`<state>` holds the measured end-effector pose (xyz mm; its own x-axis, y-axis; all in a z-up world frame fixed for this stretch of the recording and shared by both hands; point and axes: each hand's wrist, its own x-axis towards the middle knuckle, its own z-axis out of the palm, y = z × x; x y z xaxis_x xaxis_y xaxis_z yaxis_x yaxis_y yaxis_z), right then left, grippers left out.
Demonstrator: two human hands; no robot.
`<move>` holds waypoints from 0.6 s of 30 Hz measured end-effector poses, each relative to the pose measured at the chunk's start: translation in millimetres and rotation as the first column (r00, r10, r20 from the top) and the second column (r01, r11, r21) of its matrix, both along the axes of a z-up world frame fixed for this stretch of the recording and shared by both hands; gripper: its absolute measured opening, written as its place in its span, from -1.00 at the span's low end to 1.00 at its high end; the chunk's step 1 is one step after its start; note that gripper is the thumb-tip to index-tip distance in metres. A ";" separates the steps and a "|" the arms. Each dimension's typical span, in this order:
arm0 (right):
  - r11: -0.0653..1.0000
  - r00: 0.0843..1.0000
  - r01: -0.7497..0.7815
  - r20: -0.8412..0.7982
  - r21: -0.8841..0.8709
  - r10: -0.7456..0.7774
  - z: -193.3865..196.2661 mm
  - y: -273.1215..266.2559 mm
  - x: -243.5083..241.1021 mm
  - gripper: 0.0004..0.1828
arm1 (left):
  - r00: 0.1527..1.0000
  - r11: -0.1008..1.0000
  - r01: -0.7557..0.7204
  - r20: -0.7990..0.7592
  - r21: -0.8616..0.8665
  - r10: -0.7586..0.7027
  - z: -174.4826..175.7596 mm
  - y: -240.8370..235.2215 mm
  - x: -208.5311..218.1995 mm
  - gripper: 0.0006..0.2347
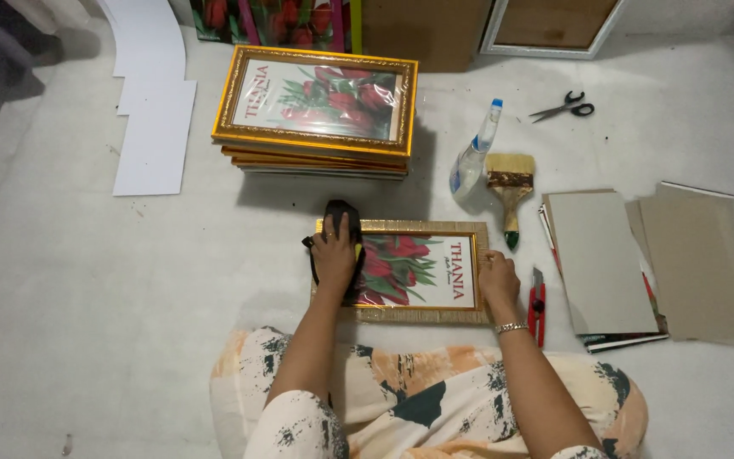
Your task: Finishing a picture frame by cleaning the glass, brushing the backboard, and trimming the backing material.
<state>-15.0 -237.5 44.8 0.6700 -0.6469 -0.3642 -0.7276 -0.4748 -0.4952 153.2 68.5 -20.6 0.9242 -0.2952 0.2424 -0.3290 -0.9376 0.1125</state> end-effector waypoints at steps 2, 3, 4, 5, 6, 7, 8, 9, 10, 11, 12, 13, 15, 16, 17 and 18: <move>1.000 1.000 -0.001 0.002 -0.003 0.001 1.2 1.3 1.1 -0.56 | 0.996 0.998 0.058 -0.063 -0.017 -0.059 6.9 14.4 -6.7 -0.38; 1.000 1.000 0.000 0.004 -0.008 0.000 1.7 1.3 1.0 -0.57 | 0.985 0.992 0.118 -0.126 -0.039 -0.122 10.2 20.5 -10.0 -0.40; 1.000 1.000 0.002 0.004 -0.006 -0.002 1.7 1.8 0.8 -0.57 | 0.984 0.992 0.120 -0.126 -0.038 -0.124 13.4 30.0 -20.3 -0.40; 1.000 1.000 0.002 0.006 -0.008 -0.002 1.8 2.2 0.8 -0.56 | 0.974 0.987 0.161 -0.161 0.011 -0.157 16.2 39.9 -31.4 -0.39; 1.000 1.000 0.002 0.009 -0.010 -0.002 1.8 2.9 0.9 -0.55 | 0.962 0.977 0.203 -0.197 0.058 -0.189 19.0 50.1 -42.4 -0.38; 1.000 1.000 -0.001 0.007 -0.009 0.001 1.2 2.8 1.1 -0.55 | 0.962 0.978 0.201 -0.200 0.059 -0.186 17.6 56.5 -57.5 -0.38; 1.000 1.000 -0.004 -0.010 -0.010 0.004 0.5 2.8 1.2 -0.54 | 0.949 0.971 0.216 -0.253 0.097 -0.186 16.2 62.9 -72.6 -0.38; 1.000 1.000 -0.005 -0.026 -0.012 0.005 0.6 2.2 1.7 -0.53 | 0.934 0.963 0.234 -0.304 0.134 -0.185 15.3 68.4 -86.9 -0.39; 1.000 1.000 -0.007 -0.027 -0.012 0.006 -2.1 2.3 2.2 -0.53 | 0.934 0.963 0.233 -0.305 0.133 -0.184 13.3 70.2 -92.1 -0.39; 1.000 1.000 -0.004 -0.028 -0.013 0.003 -4.6 1.4 2.8 -0.52 | 0.908 0.958 0.239 -0.387 0.160 -0.162 11.0 70.9 -97.3 -0.38; 1.000 1.000 -0.001 -0.029 -0.015 0.001 -7.3 0.5 3.5 -0.52 | 0.875 0.951 0.248 -0.465 0.185 -0.137 8.6 71.5 -102.5 -0.37; 1.000 1.000 -0.004 -0.031 -0.017 0.004 -6.1 1.1 3.2 -0.52 | 0.874 0.952 0.245 -0.467 0.183 -0.135 12.3 69.6 -99.4 -0.37; 0.999 0.999 -0.023 -0.029 -0.024 0.022 -3.3 1.9 3.2 -0.52 | 0.911 0.968 0.215 -0.383 0.130 -0.151 20.0 65.3 -91.6 -0.42; 0.999 0.999 -0.024 -0.030 -0.026 0.023 -3.6 1.6 4.8 -0.52 | 0.911 0.968 0.214 -0.383 0.128 -0.151 23.6 60.5 -82.2 -0.42; 1.000 0.999 -0.014 -0.031 -0.017 0.013 -4.2 1.3 5.2 -0.52 | 0.937 0.973 0.204 -0.311 0.109 -0.161 27.1 55.6 -73.2 -0.44; 1.000 0.999 -0.004 -0.033 -0.009 0.004 -4.9 0.9 5.5 -0.53 | 0.957 0.977 0.194 -0.236 0.089 -0.169 30.5 50.5 -64.2 -0.46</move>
<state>-9.5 -236.6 39.9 0.6600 -0.6479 -0.3803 -0.7418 -0.4820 -0.4663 89.0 118.9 9.9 0.8793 -0.4762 -0.0101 -0.4728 -0.8751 0.1030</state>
